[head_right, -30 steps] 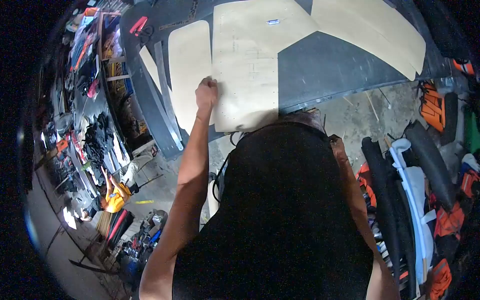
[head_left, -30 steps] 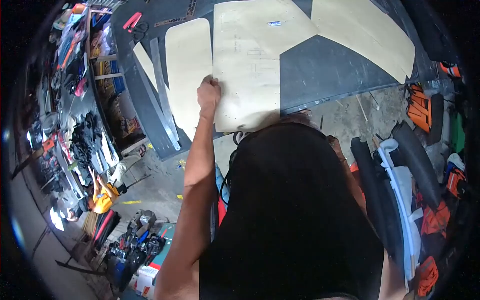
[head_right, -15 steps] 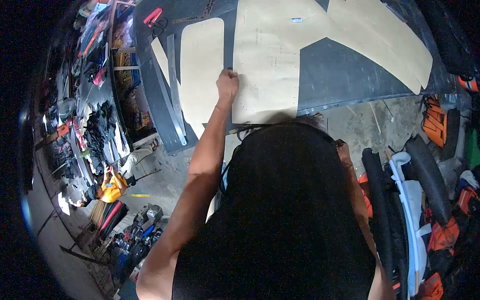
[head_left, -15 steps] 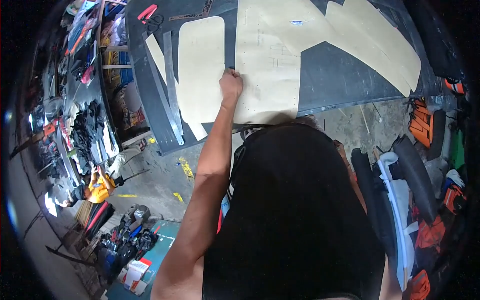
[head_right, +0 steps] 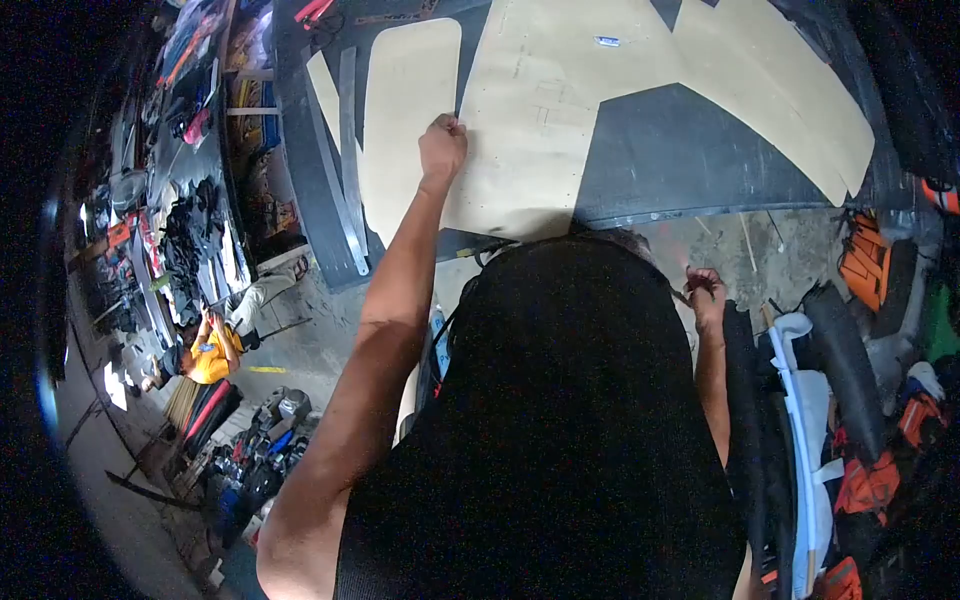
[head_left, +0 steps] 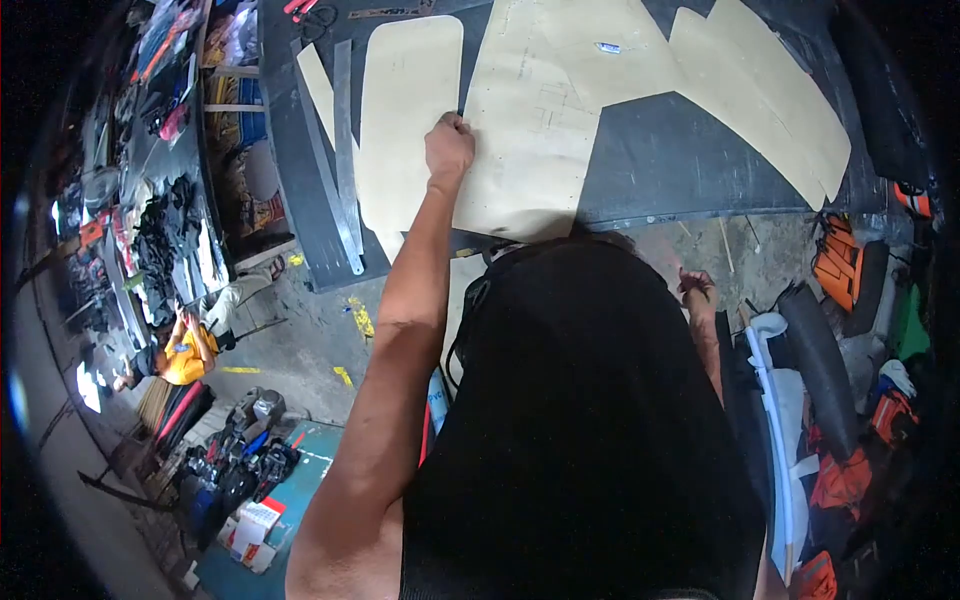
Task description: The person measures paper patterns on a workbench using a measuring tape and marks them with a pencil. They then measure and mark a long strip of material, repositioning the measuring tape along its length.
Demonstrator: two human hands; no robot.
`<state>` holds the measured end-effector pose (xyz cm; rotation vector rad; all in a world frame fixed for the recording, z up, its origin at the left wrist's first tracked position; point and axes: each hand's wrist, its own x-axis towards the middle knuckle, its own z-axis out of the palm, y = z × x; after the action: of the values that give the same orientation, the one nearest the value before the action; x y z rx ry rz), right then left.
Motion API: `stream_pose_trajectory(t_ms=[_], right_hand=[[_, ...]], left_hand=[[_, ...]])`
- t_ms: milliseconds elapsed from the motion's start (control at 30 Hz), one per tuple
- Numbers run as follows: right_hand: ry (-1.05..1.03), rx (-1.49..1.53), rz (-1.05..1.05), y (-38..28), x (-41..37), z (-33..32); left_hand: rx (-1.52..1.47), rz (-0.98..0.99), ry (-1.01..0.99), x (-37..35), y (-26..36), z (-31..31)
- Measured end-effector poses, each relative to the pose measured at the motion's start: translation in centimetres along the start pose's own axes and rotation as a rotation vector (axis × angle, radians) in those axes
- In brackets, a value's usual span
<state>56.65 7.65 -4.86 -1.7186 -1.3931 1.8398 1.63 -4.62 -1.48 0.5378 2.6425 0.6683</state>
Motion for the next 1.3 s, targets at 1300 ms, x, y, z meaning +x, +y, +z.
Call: stream_pose_trajectory(t_ms=[1300], right_hand=[[-0.123,-0.319,-0.207,-17.2,4.5,11.6]], left_hand=[[-0.181,0.212,0.141,-2.7,-2.1,-5.6]])
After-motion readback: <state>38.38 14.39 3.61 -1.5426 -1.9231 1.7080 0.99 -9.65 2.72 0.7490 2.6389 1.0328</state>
